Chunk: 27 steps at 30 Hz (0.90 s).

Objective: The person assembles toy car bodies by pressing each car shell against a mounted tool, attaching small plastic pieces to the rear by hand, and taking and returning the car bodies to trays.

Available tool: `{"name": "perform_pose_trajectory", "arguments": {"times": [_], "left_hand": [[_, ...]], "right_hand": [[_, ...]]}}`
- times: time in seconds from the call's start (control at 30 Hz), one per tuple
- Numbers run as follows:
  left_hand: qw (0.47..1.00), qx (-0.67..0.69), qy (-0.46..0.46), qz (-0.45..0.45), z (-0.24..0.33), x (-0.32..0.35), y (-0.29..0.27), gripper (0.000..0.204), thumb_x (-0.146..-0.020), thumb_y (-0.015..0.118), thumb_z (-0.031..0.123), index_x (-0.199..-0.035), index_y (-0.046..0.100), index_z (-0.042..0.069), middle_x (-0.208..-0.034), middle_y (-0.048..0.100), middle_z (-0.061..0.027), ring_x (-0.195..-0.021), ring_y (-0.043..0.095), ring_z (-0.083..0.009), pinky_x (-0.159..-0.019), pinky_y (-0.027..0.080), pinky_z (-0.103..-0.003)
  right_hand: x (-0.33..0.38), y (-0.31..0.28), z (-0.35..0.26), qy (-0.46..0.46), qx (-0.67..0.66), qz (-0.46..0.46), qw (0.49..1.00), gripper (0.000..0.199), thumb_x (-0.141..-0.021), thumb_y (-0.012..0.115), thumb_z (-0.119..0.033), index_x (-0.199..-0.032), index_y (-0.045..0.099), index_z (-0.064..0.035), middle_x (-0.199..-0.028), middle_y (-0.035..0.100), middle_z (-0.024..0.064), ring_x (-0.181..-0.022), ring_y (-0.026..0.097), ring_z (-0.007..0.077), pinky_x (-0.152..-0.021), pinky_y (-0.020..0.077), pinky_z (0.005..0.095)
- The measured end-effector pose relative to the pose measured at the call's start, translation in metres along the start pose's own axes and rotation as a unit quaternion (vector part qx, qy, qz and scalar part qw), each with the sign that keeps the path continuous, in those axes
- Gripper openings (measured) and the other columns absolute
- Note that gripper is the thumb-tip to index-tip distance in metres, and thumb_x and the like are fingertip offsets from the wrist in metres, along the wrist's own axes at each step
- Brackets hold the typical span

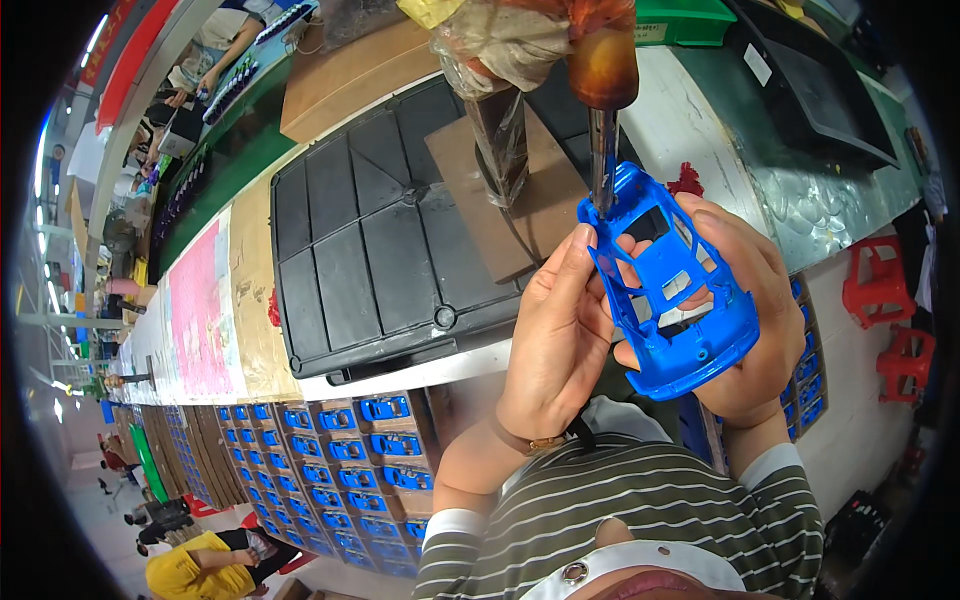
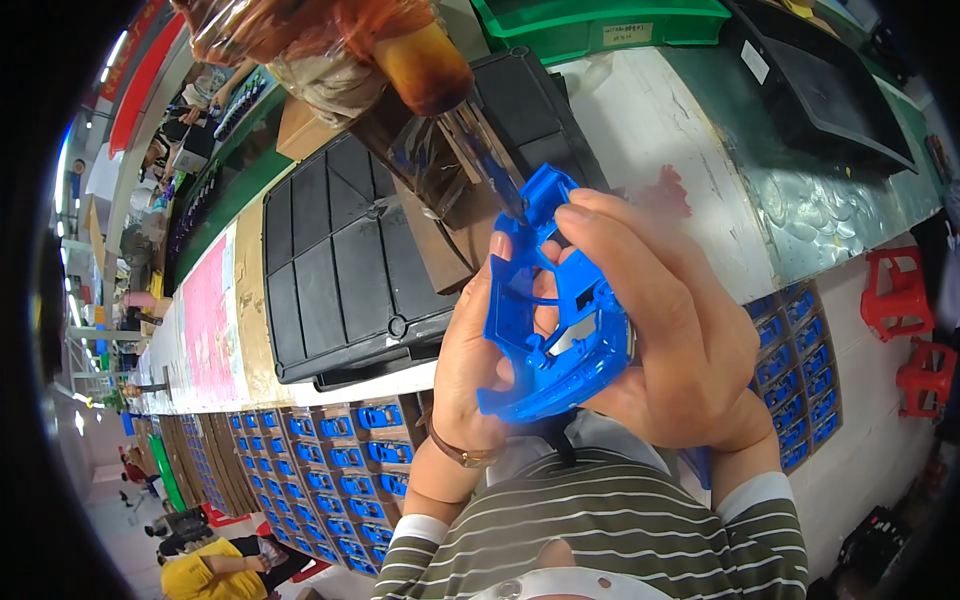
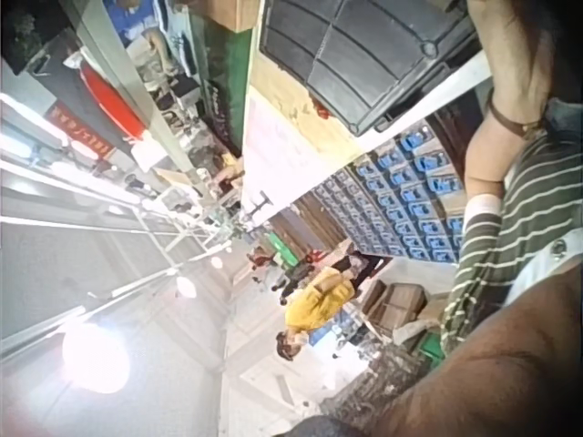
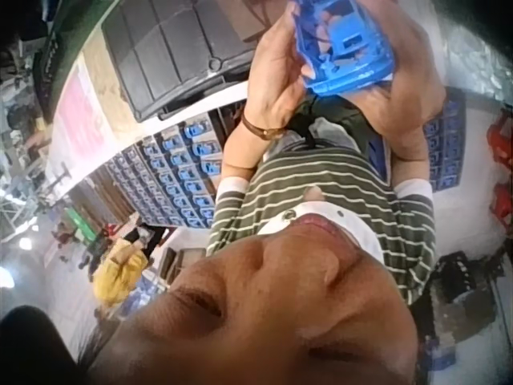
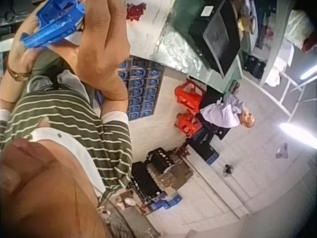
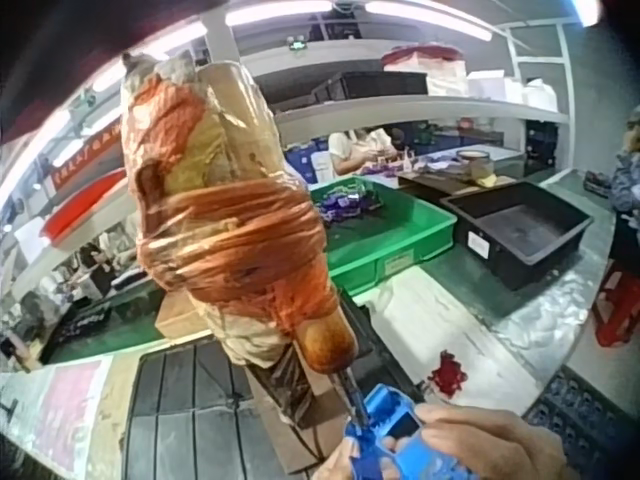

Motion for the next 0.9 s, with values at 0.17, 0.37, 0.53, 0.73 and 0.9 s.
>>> {"name": "perform_pose_trajectory", "arguments": {"times": [0.17, 0.37, 0.53, 0.73, 0.9], "left_hand": [[1.0, -0.001, 0.014, -0.006, 0.001, -0.001, 0.001, 0.03, -0.096, 0.042, 0.027, -0.112, 0.053, 0.004, -0.101, 0.062, -0.0059, -0.092, 0.06, -0.0119, -0.079, 0.052, -0.028], [1.0, -0.003, 0.011, -0.029, 0.001, -0.001, -0.001, 0.031, -0.096, 0.042, 0.027, -0.112, 0.053, 0.003, -0.101, 0.062, -0.0064, -0.09, 0.06, -0.0111, -0.079, 0.052, -0.027], [1.0, -0.01, 0.016, -0.021, 0.001, -0.002, 0.001, 0.03, -0.095, 0.044, 0.027, -0.111, 0.053, 0.003, -0.099, 0.062, -0.0055, -0.083, 0.059, -0.008, -0.077, 0.052, -0.025], [1.0, -0.009, 0.003, -0.026, -0.001, -0.001, 0.0, 0.029, -0.095, 0.046, 0.027, -0.109, 0.054, 0.003, -0.096, 0.062, -0.0047, -0.081, 0.059, -0.0073, -0.075, 0.053, -0.024], [1.0, 0.001, 0.0, -0.018, 0.002, -0.001, -0.001, 0.029, -0.094, 0.047, 0.028, -0.109, 0.053, 0.003, -0.095, 0.062, -0.0047, -0.08, 0.059, -0.0072, -0.073, 0.054, -0.024]], "right_hand": [[0.0, 0.002, 0.001, 0.001, -0.011, 0.008, 1.0, 0.06, -0.067, 0.077, -0.017, -0.115, 0.049, 0.0046, -0.109, 0.057, 0.0217, -0.094, 0.06, 0.0321, -0.078, 0.0524, 0.0339], [0.001, 0.001, 0.002, 0.002, -0.025, 0.01, 1.0, 0.058, -0.068, 0.076, -0.016, -0.116, 0.05, 0.0041, -0.11, 0.057, 0.022, -0.094, 0.06, 0.032, -0.079, 0.0525, 0.0338], [0.01, 0.001, 0.006, 0.051, 0.026, -0.028, 0.998, 0.082, -0.054, 0.084, -0.04, -0.119, 0.048, -0.0061, -0.117, 0.056, 0.016, -0.107, 0.054, 0.0305, -0.091, 0.0444, 0.0387], [0.003, -0.001, 0.003, 0.046, 0.004, -0.017, 0.999, 0.068, -0.061, 0.079, -0.027, -0.117, 0.05, -0.0014, -0.114, 0.056, 0.0182, -0.1, 0.058, 0.0293, -0.084, 0.0488, 0.0356], [0.003, 0.001, 0.002, 0.001, -0.002, -0.01, 1.0, 0.057, -0.067, 0.076, -0.014, -0.116, 0.051, 0.0045, -0.112, 0.056, 0.0222, -0.094, 0.06, 0.0305, -0.078, 0.0529, 0.0331]]}}
Point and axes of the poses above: each hand's wrist, its own x-axis away from the middle knuckle, its own y-axis out of the palm, z = x × y, the point moved 4 cm from there along -x, towards the middle knuckle
